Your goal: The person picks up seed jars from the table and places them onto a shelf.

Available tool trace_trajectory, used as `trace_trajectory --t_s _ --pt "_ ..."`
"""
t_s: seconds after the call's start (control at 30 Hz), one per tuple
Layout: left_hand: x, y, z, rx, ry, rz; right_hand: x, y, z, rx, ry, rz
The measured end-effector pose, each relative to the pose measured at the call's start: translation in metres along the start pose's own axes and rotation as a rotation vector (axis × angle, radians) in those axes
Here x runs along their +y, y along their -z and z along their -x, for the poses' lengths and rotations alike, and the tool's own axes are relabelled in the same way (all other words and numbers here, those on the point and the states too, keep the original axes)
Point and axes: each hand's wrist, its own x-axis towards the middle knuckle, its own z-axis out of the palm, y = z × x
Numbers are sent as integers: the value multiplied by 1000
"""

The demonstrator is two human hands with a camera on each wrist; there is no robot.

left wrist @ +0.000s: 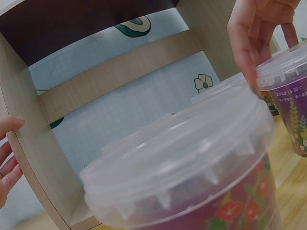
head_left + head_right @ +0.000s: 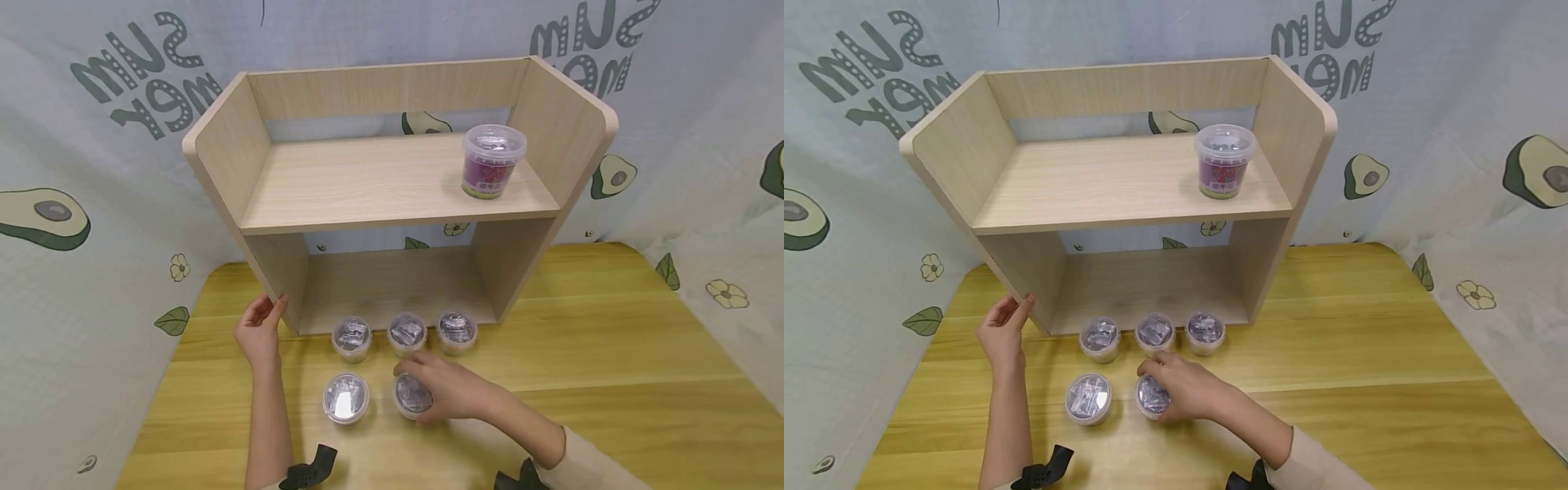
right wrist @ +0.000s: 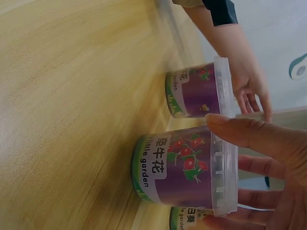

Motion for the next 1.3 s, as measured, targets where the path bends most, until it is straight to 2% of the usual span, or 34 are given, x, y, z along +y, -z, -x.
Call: trace_trajectory --t_s 1.3 --pt "-2 0 0 -6 3 8 5 -3 -1 -39 14 -48"
